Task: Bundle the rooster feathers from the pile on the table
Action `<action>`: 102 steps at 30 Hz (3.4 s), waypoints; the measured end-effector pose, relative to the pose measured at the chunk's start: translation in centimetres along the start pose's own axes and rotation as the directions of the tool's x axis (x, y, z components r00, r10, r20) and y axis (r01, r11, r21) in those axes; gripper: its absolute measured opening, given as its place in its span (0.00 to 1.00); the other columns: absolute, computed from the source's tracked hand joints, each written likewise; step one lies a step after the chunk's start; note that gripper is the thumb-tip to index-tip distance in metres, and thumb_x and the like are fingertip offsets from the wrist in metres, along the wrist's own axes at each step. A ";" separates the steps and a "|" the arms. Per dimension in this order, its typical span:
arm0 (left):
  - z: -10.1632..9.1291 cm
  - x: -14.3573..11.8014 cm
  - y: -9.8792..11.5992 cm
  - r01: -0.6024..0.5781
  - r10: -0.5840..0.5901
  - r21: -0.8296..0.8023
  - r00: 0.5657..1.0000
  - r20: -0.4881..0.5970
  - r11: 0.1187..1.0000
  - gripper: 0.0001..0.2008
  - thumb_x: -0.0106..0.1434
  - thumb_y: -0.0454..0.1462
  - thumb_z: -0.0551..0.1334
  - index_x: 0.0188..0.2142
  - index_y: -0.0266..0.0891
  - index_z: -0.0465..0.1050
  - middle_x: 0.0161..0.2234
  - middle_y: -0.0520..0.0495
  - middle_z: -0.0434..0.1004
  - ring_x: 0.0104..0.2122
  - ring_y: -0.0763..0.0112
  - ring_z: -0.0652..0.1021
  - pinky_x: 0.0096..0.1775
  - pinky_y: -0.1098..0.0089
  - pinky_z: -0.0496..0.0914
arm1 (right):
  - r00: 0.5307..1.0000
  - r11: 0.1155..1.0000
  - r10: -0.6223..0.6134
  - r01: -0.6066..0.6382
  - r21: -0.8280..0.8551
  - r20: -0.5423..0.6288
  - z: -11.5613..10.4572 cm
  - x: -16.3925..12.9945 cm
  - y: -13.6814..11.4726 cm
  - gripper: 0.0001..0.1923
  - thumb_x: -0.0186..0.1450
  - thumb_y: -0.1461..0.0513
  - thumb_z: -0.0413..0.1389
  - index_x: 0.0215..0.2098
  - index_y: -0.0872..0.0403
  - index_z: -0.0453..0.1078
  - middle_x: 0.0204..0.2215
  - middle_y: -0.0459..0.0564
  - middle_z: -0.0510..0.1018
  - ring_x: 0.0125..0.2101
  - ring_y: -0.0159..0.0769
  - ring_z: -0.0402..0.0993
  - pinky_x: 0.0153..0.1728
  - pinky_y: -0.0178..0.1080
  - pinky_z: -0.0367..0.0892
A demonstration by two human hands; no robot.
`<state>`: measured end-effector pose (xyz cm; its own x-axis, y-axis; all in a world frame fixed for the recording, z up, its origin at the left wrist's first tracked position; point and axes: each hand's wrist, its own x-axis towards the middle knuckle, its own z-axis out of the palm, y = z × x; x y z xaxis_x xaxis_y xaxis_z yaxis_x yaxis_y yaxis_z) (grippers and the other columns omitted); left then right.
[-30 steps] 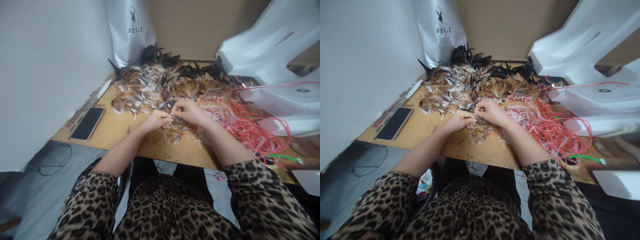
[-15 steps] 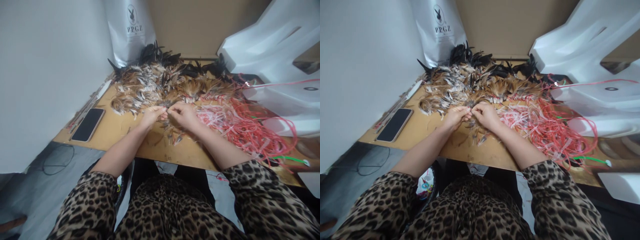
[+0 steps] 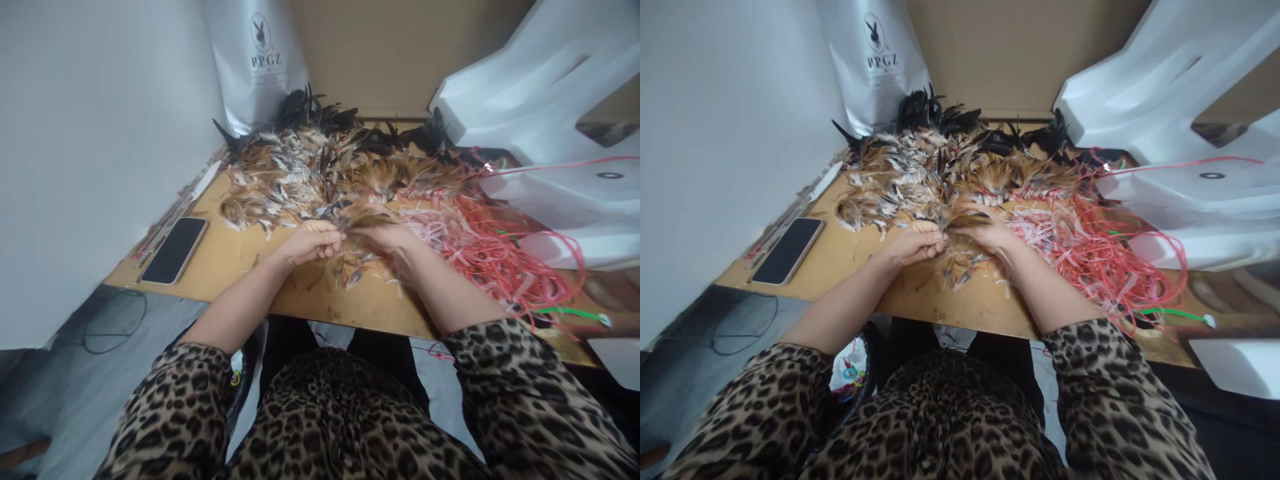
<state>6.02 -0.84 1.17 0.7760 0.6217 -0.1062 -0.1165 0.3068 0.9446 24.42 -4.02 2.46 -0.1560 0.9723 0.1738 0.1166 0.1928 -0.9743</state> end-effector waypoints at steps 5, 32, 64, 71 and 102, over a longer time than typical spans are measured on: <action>0.1 0.3 -0.4 0.079 -0.079 -0.365 0.997 0.015 0.928 0.08 0.50 0.34 0.66 0.26 0.32 0.69 0.17 0.55 0.65 0.12 0.90 0.60 0.14 0.87 0.50 | 1.000 0.980 0.006 -0.002 0.200 -0.019 2.2 -0.2 0.1 0.15 0.51 0.54 0.61 0.32 0.55 0.72 0.31 0.47 0.77 0.33 0.34 0.72 0.40 0.39 0.66; -0.9 0.8 -0.2 -0.066 0.116 0.191 0.958 -0.261 0.979 0.15 0.49 0.44 0.66 0.27 0.32 0.74 0.22 0.48 0.73 0.19 0.81 0.70 0.19 0.79 0.59 | 0.930 0.930 0.302 -0.239 0.279 -0.212 2.3 0.8 1.2 0.13 0.41 0.59 0.65 0.17 0.57 0.67 0.13 0.42 0.68 0.16 0.25 0.60 0.20 0.32 0.57; 0.3 1.7 -1.5 0.002 0.086 0.217 0.914 -0.396 0.976 0.15 0.41 0.36 0.70 0.28 0.31 0.73 0.20 0.49 0.74 0.20 0.78 0.73 0.26 0.75 0.68 | 0.988 0.905 0.107 -0.144 -0.400 -0.112 0.9 -0.1 0.1 0.16 0.52 0.53 0.56 0.19 0.59 0.70 0.14 0.42 0.66 0.17 0.23 0.55 0.19 0.30 0.50; 0.0 1.7 -1.3 0.004 0.114 0.293 0.917 -0.383 0.956 0.15 0.42 0.40 0.70 0.26 0.31 0.72 0.19 0.49 0.74 0.18 0.78 0.72 0.25 0.75 0.67 | 0.995 0.979 0.052 -0.068 -0.191 -0.085 0.6 0.5 0.9 0.15 0.54 0.54 0.56 0.26 0.59 0.73 0.19 0.45 0.72 0.20 0.26 0.63 0.23 0.31 0.58; -1.2 1.4 -0.5 -0.042 0.086 0.152 0.953 -0.290 0.987 0.17 0.41 0.39 0.70 0.28 0.31 0.71 0.22 0.47 0.75 0.22 0.78 0.75 0.27 0.77 0.68 | 0.970 0.781 -0.244 0.193 -0.594 -0.007 1.1 -0.6 0.1 0.07 0.55 0.65 0.52 0.26 0.57 0.72 0.23 0.47 0.73 0.25 0.29 0.64 0.28 0.32 0.57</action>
<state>6.38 0.72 0.14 0.5497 0.8281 -0.1104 -0.0536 0.1668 0.9845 23.41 -4.75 2.12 -0.1732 0.8966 0.4075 0.6441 0.4162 -0.6419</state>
